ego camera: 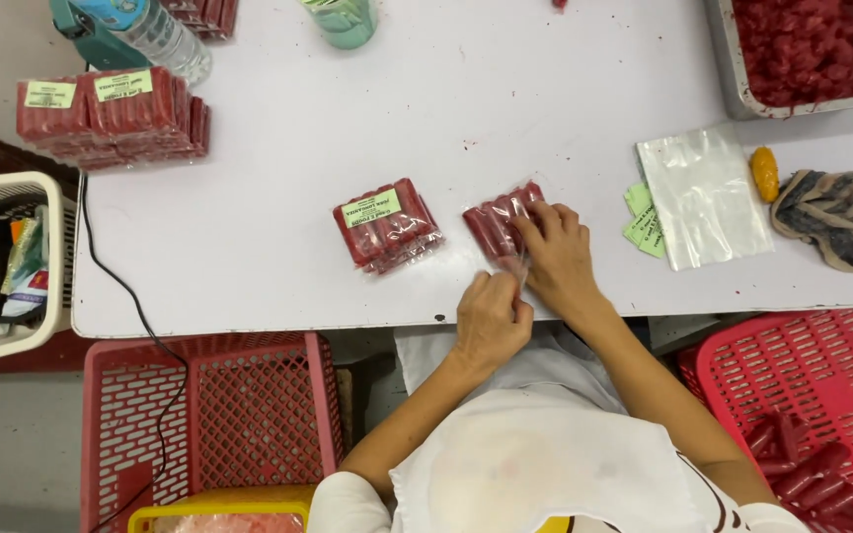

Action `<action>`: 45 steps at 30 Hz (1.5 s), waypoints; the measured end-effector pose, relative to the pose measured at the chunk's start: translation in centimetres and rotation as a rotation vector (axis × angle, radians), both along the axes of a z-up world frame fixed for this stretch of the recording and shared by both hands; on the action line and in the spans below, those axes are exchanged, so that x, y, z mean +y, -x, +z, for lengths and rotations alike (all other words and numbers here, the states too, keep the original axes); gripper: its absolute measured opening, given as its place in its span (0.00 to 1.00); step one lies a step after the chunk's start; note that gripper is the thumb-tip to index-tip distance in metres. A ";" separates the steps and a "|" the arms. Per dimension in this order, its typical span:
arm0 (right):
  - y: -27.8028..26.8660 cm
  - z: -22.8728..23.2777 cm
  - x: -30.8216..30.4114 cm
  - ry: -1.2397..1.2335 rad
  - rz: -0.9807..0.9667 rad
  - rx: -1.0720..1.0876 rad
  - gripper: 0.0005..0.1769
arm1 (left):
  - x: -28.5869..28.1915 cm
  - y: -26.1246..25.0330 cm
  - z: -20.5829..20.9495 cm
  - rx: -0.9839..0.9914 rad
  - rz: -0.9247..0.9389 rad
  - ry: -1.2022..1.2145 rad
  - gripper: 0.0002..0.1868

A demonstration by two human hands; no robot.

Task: The person picks up red sausages from a basket and places them into clear plastic bags, then attaches a green label to each bag before stacking the finished packages on the table.

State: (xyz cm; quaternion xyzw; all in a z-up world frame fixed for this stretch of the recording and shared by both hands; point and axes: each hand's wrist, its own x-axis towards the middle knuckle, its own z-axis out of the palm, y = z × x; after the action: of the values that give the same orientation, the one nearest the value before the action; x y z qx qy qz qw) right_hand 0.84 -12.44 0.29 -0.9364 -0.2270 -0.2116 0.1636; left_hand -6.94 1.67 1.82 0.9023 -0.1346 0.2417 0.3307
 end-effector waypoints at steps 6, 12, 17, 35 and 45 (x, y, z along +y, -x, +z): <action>2.4 1.6 -4.6 0.156 -0.100 0.187 0.33 | -1.9 -4.4 1.5 -0.178 0.059 -0.181 0.30; 4.3 -3.1 -5.9 0.135 -0.095 -0.011 0.14 | -3.4 -9.3 -3.8 -0.293 0.136 -0.285 0.24; 4.3 -2.5 -5.6 -0.021 -0.071 -0.035 0.07 | -4.0 -10.4 -3.1 -0.335 0.224 -0.324 0.06; 4.6 2.1 -14.2 0.107 -0.413 0.193 0.13 | -1.8 -8.3 -4.0 -0.244 0.073 -0.233 0.09; 4.8 -1.3 -14.9 -0.102 -0.368 -0.054 0.04 | -3.4 -9.1 -4.7 -0.251 0.192 -0.341 0.06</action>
State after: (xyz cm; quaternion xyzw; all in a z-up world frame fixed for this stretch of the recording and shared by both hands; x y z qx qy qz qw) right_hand -3.93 -27.32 -1.03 -0.9465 -0.0450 -0.2745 0.1633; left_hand 2.16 -1.70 -2.88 0.9166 -0.1271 0.3562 0.1297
